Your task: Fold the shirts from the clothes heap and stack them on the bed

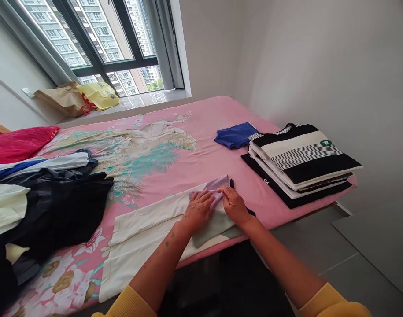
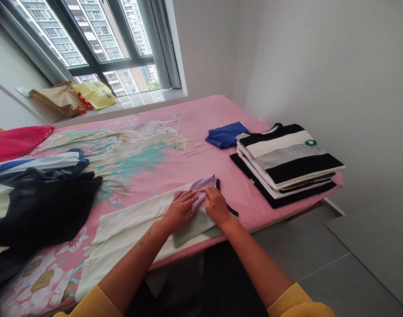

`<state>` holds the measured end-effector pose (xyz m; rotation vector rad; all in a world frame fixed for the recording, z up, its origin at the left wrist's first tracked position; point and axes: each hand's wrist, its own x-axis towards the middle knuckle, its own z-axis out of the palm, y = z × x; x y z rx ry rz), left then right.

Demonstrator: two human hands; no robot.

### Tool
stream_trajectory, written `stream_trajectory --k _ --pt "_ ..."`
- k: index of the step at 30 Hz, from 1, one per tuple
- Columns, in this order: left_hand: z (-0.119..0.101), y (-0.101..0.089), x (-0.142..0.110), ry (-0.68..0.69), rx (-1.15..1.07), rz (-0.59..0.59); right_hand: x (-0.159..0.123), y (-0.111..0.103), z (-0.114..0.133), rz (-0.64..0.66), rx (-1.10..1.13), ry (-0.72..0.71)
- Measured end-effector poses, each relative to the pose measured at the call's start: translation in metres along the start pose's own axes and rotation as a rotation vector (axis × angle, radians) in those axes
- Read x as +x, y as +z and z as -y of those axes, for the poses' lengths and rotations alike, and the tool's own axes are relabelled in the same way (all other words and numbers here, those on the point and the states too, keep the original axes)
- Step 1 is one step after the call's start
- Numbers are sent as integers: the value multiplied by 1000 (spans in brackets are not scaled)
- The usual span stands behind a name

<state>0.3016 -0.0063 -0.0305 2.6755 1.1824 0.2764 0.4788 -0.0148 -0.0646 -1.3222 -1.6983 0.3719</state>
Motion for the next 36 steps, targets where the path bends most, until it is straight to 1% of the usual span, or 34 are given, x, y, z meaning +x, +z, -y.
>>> stream_trajectory --k 1,3,5,7,9,11,13,15,16,18,21,23,25,26,27,29,31,32,34,36 --pt "-2 2 3 33 -12 15 0 0 3 -4 11 -4" --pt "-3 7 5 38 -15 53 0 -1 6 21 7 3" --pt "1 11 0 -6 -9 87 -1 -4 3 69 -29 28" --pt "5 10 -5 -47 -27 114 -2 -8 -2 87 -66 66" --pt "6 6 -6 -86 -50 98 -1 -10 -3 56 -84 90" --pt "5 2 -3 -100 -48 49 0 -7 3 39 -87 69" --pt "4 5 2 -100 -11 19 0 1 9 111 -111 -7" --pt "5 14 3 -138 45 20 -3 11 10 257 -175 -74" --pt "7 21 2 -176 75 17 -6 16 8 328 -217 -83" --pt "10 32 -3 -248 127 -7 -12 21 -2 404 -308 -34" --pt "11 42 -10 -298 169 -37 -16 18 -16 403 -415 84" --pt "11 42 -11 -324 171 -27 -14 10 -20 430 -431 140" --pt "11 37 -9 -348 147 10 -9 -2 -19 461 -388 194" --pt "12 33 -7 -355 119 37 -6 -9 -19 440 -353 225" --pt "13 28 -6 -362 80 66 -5 -17 -18 381 -312 249" --pt "15 18 -5 -382 -14 95 -7 -32 -15 184 -219 255" --pt "17 11 -8 -391 -65 63 -17 -45 -9 -3 -124 209" --pt "18 10 -12 -380 -58 31 -24 -50 -6 -63 -82 182" --pt "19 11 -21 -323 1 -16 -45 -56 4 -124 -22 150" --pt "20 18 -31 -269 54 -13 -69 -57 14 -144 18 153"
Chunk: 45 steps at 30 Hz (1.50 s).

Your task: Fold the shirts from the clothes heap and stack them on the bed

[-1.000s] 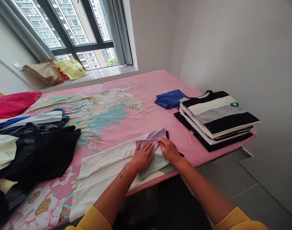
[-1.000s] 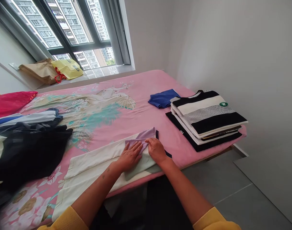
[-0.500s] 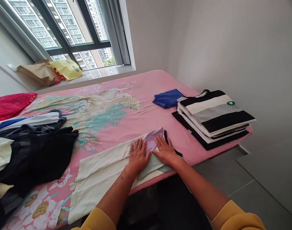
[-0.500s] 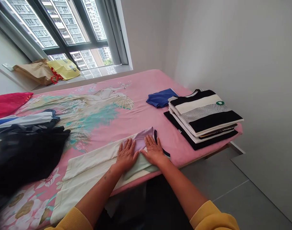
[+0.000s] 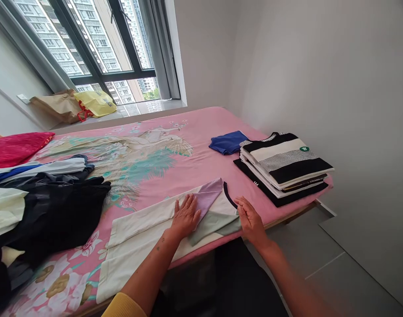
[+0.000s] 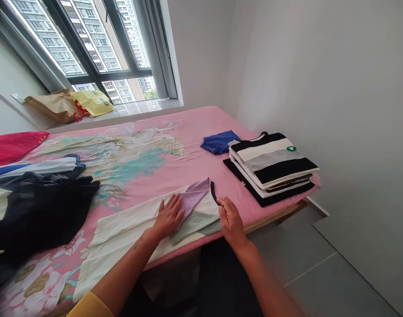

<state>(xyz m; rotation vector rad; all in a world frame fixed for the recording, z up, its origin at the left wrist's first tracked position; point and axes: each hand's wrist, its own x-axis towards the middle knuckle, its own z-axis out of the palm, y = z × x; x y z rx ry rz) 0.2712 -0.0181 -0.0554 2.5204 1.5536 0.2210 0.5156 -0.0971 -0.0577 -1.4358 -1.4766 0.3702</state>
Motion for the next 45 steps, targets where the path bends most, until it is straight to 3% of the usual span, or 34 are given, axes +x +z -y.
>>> stream_trajectory --k 5,9,13,16,25,30,34,37,41,45 --pt "5 8 -6 -15 -23 62 -58 -5 -8 -91 19 67" --pt "-3 2 -13 10 -24 -33 -77 -12 -31 -204 16 244" --pt "-13 8 -32 158 38 -121 -73 -13 -41 -106 165 514" --pt "-15 17 -41 169 63 -125 -66 -9 -39 -15 196 641" --pt "-14 21 -41 160 74 -144 -46 -10 -27 174 47 784" --pt "-14 22 -44 154 72 -166 -43 -10 -35 197 -164 681" --pt "-13 21 -45 151 54 -170 -50 -13 -30 -31 -294 604" --pt "-14 20 -47 136 49 -166 -51 -9 -9 -136 -189 373" --pt "-21 18 -58 74 22 -165 -42 18 31 62 -82 26" --pt "-16 12 -89 -96 -26 -217 -35 60 52 252 -88 -173"
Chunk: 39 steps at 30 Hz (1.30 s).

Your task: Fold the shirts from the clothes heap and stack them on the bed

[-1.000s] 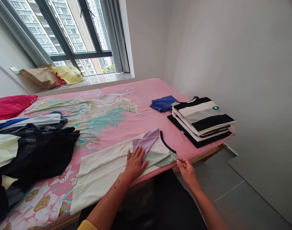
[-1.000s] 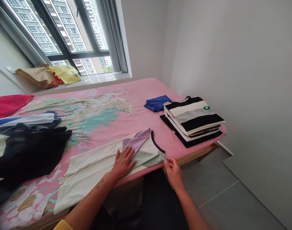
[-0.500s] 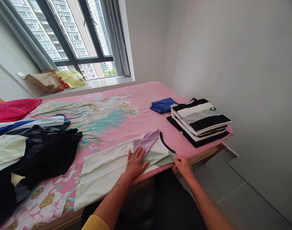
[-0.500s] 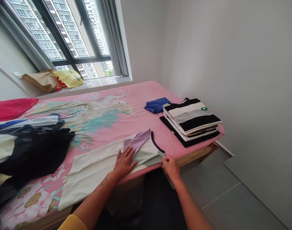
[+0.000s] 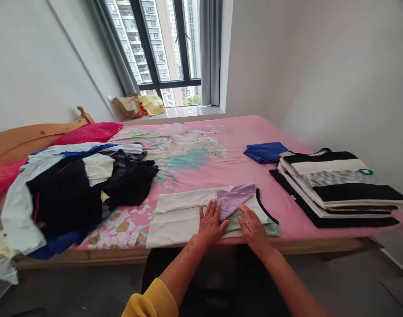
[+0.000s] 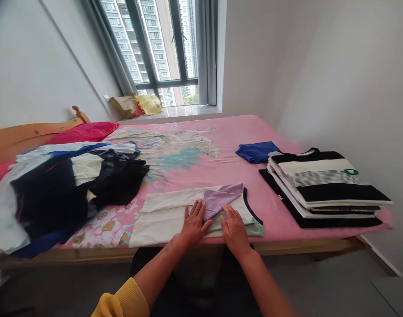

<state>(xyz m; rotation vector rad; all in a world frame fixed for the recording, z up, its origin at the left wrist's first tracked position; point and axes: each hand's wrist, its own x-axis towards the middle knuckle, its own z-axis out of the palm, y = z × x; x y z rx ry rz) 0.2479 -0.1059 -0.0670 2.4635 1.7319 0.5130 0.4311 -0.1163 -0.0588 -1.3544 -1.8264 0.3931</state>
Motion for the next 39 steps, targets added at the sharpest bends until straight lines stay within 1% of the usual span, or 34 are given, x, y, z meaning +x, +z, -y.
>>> stream_trajectory --k 2,3,5,8,10,12,14,17,20,23,25,28,32,36,39 --pt "21 -11 -23 -124 -4 -55 6 19 7 52 -18 -46" --pt "37 -18 -37 -192 -2 -91 8 28 11 74 -25 -62" --pt "78 -34 -68 -348 0 -181 10 44 23 122 -31 -106" --pt "146 -56 -115 -571 -43 -312 12 68 53 223 -31 -200" --pt "181 -66 -140 -603 -93 -329 13 85 79 295 -30 -256" --pt "201 -72 -156 -576 -142 -316 16 104 104 347 -12 -301" --pt "206 -73 -162 -568 -193 -316 19 123 126 372 22 -324" --pt "202 -70 -161 -602 -235 -340 26 151 149 420 33 -315" --pt "198 -68 -158 -605 -217 -352 32 176 164 495 -64 -255" --pt "199 -66 -158 -589 -211 -362 37 194 175 534 -204 -215" --pt "202 -65 -159 -573 -205 -364 40 202 181 546 -261 -222" --pt "207 -61 -159 -552 -174 -356 43 212 188 550 -285 -239" --pt "211 -56 -159 -530 -131 -353 45 222 189 523 -295 -246" --pt "215 -53 -160 -509 -103 -358 42 226 186 504 -284 -288" --pt "218 -53 -162 -494 -101 -358 40 224 184 487 -228 -295"
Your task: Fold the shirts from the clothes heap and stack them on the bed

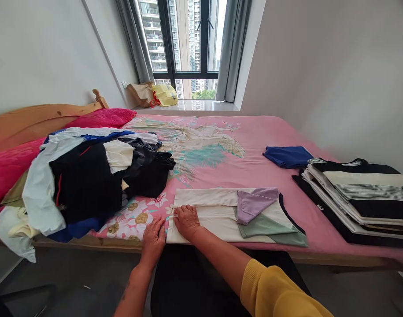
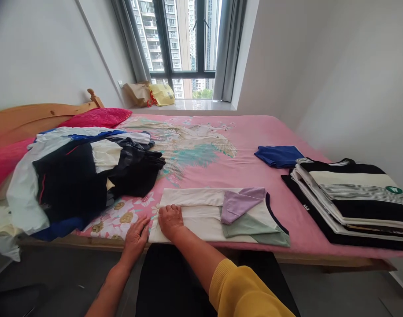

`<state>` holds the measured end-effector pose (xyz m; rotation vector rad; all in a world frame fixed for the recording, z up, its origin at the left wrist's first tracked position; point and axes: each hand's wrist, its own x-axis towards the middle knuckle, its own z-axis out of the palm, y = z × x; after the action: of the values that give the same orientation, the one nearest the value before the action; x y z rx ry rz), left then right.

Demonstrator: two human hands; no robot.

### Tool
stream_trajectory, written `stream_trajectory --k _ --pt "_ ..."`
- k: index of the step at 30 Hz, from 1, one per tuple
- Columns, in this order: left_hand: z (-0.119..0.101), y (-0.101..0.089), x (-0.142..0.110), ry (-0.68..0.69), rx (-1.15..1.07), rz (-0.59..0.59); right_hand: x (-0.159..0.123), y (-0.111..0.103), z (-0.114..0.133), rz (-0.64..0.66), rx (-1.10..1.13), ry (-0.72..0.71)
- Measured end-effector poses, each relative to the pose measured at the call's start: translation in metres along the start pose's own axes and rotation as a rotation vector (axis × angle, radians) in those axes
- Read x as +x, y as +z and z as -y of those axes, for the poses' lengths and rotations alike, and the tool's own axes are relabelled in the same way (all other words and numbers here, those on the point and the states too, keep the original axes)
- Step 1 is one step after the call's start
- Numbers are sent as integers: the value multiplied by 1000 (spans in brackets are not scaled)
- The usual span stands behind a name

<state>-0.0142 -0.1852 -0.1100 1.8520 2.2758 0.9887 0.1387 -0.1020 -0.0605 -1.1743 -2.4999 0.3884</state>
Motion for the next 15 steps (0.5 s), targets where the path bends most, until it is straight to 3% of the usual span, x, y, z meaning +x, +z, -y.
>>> stream_trajectory --k 5,10,15 --pt "2 -9 -1 56 25 56 -1 -1 -9 -146 58 49" --pt "-3 -22 4 47 193 197 -2 12 -23 -15 0 73" --pt "-5 -32 18 57 303 383 -4 18 -28 -29 16 69"
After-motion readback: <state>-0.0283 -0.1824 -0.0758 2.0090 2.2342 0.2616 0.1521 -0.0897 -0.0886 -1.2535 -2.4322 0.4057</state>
